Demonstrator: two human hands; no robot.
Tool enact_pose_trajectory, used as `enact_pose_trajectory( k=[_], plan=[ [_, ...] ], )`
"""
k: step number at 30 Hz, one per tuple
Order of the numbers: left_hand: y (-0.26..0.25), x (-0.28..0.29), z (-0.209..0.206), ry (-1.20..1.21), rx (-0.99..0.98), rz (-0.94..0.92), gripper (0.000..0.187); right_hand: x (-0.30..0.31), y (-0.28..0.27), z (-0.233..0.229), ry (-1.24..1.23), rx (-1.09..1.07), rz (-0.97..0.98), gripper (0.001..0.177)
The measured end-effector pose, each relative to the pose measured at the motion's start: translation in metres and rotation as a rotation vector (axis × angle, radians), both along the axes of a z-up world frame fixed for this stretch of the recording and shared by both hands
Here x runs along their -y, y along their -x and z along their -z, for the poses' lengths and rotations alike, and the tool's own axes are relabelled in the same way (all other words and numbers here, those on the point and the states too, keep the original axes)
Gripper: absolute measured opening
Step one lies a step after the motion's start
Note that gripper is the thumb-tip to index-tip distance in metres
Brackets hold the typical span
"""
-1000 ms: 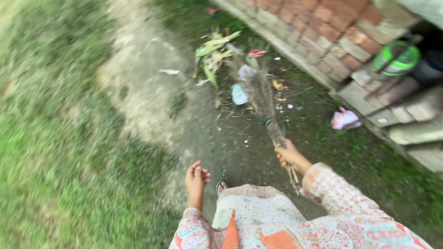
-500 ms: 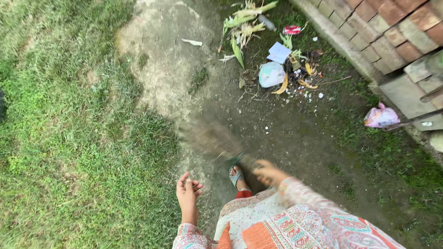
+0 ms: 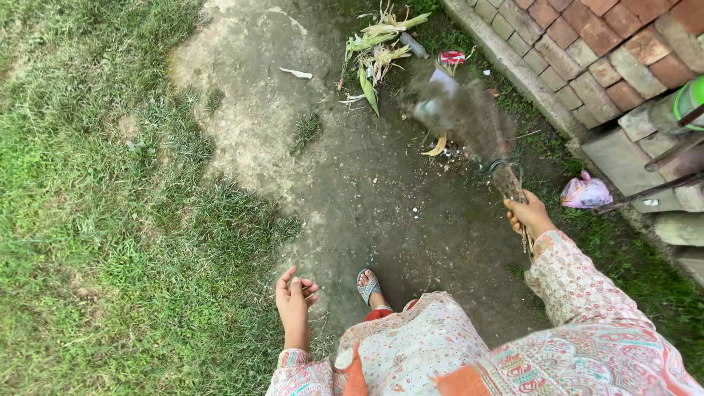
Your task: The person sweeps trash and debris along the ground into a pile using a broom, then sets the broom on a ledge.
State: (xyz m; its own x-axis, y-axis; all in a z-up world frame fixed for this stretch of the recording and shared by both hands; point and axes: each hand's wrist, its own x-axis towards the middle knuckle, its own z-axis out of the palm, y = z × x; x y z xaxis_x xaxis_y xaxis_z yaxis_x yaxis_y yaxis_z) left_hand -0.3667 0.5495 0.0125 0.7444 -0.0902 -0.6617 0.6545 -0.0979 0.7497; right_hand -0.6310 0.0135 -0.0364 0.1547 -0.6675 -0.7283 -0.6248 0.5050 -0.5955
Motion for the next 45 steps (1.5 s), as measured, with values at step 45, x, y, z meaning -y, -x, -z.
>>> enact_pose_trajectory(
  k=[45],
  plan=[
    [-0.083, 0.028, 0.008, 0.12, -0.03, -0.195, 0.031, -0.067, -0.216, 0.029, -0.944, 0.268, 0.016, 0.032]
  ],
)
